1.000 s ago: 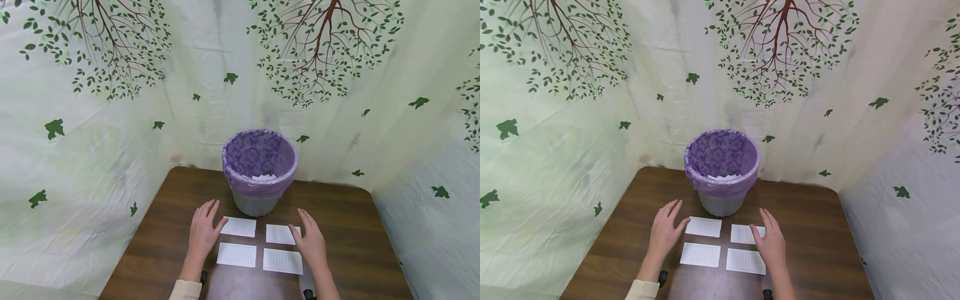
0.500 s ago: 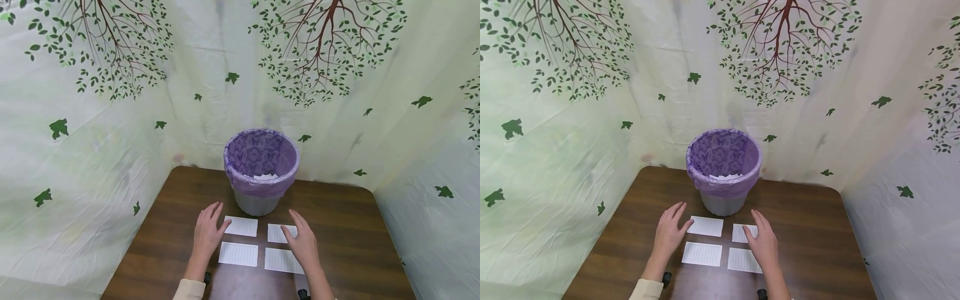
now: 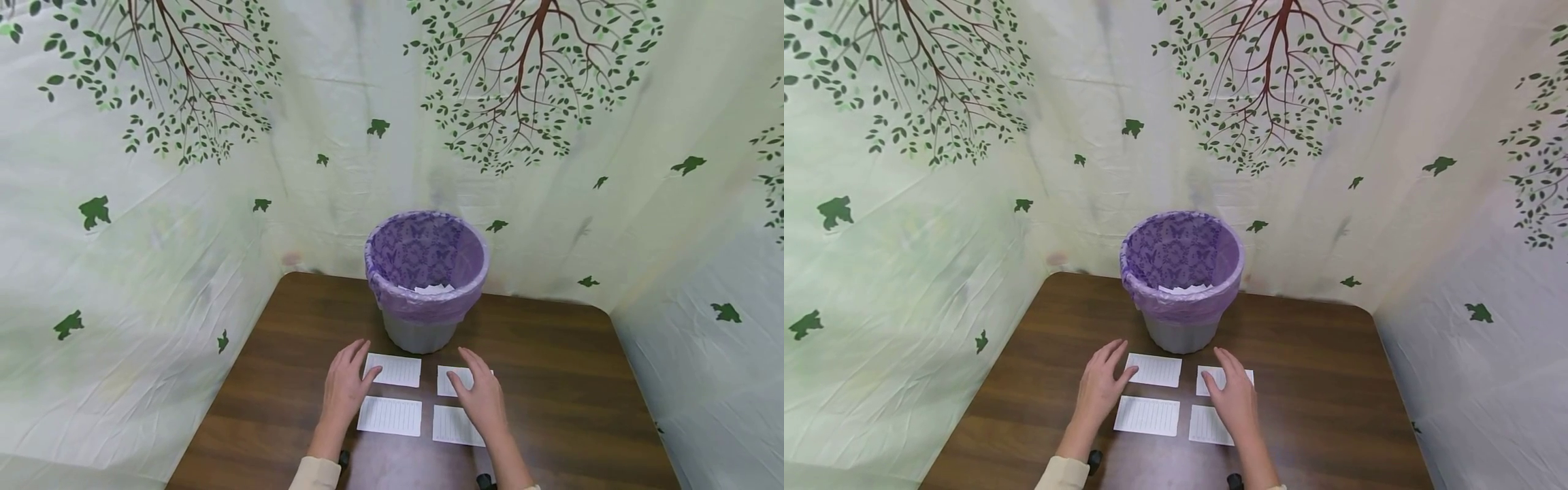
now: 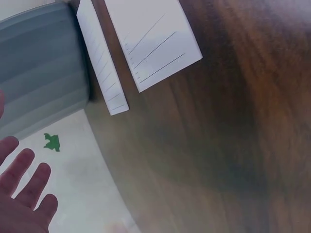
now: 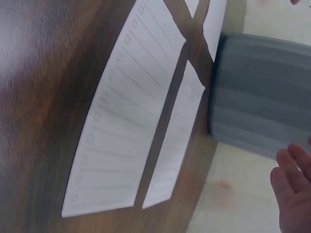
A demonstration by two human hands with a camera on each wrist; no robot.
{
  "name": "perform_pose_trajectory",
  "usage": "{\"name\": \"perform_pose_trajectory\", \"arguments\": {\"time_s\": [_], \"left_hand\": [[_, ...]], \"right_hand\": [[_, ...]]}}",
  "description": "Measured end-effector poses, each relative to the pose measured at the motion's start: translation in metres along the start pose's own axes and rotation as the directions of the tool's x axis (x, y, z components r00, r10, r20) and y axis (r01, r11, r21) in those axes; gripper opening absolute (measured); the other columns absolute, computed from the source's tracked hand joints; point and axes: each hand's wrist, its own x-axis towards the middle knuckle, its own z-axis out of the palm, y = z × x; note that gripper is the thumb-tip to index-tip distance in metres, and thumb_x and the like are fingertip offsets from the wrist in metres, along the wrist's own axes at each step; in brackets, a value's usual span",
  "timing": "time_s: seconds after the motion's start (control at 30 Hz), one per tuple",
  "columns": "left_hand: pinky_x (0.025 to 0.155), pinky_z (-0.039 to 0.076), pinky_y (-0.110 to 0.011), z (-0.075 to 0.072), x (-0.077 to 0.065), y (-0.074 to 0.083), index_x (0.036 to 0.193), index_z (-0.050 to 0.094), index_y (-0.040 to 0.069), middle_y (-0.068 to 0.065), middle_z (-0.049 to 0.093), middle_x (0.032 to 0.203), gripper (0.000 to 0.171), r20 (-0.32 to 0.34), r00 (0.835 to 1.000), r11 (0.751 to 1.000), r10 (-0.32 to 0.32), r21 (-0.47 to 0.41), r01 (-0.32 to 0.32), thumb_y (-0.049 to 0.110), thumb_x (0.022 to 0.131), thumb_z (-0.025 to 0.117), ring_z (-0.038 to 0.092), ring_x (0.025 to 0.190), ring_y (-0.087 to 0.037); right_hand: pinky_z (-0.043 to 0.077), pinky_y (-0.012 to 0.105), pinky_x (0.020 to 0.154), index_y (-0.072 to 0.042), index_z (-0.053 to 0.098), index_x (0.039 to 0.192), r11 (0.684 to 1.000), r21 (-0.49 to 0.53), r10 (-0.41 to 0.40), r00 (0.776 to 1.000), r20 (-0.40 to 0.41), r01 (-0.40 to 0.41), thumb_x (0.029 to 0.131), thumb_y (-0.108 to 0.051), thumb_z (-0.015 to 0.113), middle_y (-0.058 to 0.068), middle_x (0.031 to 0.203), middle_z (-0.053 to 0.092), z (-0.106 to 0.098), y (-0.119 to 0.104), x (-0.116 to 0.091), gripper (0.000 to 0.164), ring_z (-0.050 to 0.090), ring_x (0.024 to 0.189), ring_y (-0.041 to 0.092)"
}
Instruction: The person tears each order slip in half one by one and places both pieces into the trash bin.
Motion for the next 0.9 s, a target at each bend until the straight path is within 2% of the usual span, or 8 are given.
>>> {"name": "perform_pose_trajectory", "arguments": {"time_s": [0.2, 0.6, 0.9], "left_hand": [[0.111, 0.051, -0.054, 0.007, -0.004, -0.001, 0.14, 0.068, 0.007, -0.014, 0.068, 0.141, 0.06, 0.027, 1.0, 1.0, -0.01, 0.003, 0.01, 0.032, 0.088, 0.087, 0.063, 0.13, -0.037], [0.105, 0.054, -0.053, 0.015, -0.016, 0.002, 0.134, 0.072, 0.009, -0.013, 0.071, 0.133, 0.055, 0.053, 0.999, 1.0, -0.009, 0.012, 0.008, 0.029, 0.085, 0.089, 0.066, 0.124, -0.036], [0.097, 0.057, -0.049, 0.019, -0.023, 0.004, 0.127, 0.077, 0.011, -0.008, 0.072, 0.125, 0.049, 0.087, 0.995, 0.998, 0.039, 0.036, -0.042, 0.029, 0.083, 0.091, 0.067, 0.114, -0.031]], "right_hand": [[0.056, 0.06, 0.101, -0.01, 0.068, 0.139, 1.0, 0.018, 0.0, 1.0, 0.019, 0.0, 0.091, -0.022, 0.084, 0.016, 0.141, 0.069, 0.012, -0.003, -0.002, 0.052, 0.068, 0.128, 0.041], [0.057, 0.055, 0.101, -0.01, 0.071, 0.135, 0.999, 0.017, -0.038, 0.997, 0.068, 0.037, 0.092, -0.021, 0.084, 0.014, 0.136, 0.072, 0.035, -0.006, -0.016, 0.047, 0.07, 0.125, 0.037], [0.058, 0.052, 0.101, -0.011, 0.073, 0.132, 0.999, 0.012, -0.044, 0.992, 0.121, 0.043, 0.089, -0.018, 0.085, 0.011, 0.133, 0.074, 0.046, -0.009, -0.026, 0.045, 0.071, 0.124, 0.033]]}}
